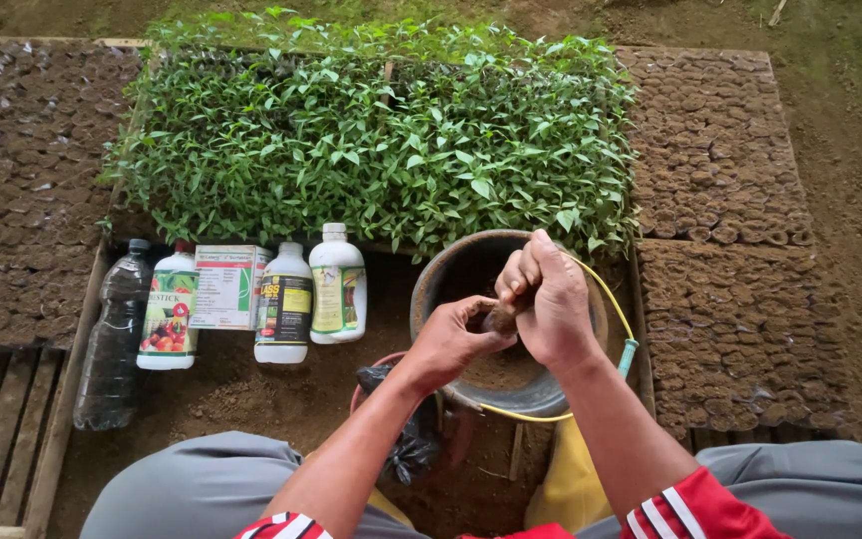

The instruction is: Filling small plastic bags with soil and arranging them in a tray for planting seedlings.

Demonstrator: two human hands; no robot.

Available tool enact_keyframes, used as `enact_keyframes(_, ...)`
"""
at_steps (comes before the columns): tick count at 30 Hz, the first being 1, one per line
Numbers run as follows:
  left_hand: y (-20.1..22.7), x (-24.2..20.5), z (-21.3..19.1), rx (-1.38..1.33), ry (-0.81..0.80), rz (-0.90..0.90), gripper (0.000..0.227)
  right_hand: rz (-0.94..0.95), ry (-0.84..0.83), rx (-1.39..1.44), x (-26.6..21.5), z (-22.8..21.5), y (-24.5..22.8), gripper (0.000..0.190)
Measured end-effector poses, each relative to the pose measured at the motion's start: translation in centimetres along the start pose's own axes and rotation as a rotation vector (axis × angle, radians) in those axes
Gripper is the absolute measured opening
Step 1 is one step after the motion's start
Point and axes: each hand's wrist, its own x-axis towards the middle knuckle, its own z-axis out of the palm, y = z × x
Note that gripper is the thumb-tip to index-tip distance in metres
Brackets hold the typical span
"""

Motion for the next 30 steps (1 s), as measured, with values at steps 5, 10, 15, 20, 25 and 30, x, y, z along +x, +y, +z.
enact_keyframes(5, 0.7, -0.1, 0.3, -0.014, -0.005, 0.02, 0.035, -0.003, 0.01, 0.008, -0.6, 0.6, -0.5, 0.053)
enact_keyframes(10, 3.3, -1.0, 0.3, -0.007, 0.037, 0.041, 0.035, -0.054, 0.058, -0.031, 1.1, -2.3, -0.9, 0.052)
enact_keyframes(15, 3.3, -0.1, -0.7, -0.076, 0.084, 0.06, 0.038, -0.333, -0.23, -1.194, 4.0, -9.0, 0.6, 0.032)
enact_keyframes(20, 4.4, -0.1, -1.6, -0.11, 0.115, 0.089, 0.042, -0.17, -0.379, -0.949, -1.3, -2.7, -4.5, 0.05)
enact_keyframes(25, 5.3, -0.2, -1.7, -0.132, 0.112, 0.078, 0.04, -0.266, -0.544, -0.869, -1.5, -2.6, -3.3, 0.061)
enact_keyframes(30, 6.3, -1.1, -1.5, -0.161, 0.111, 0.055, 0.04, -0.178, -0.576, -0.774, -2.5, -1.3, -4.0, 0.069)
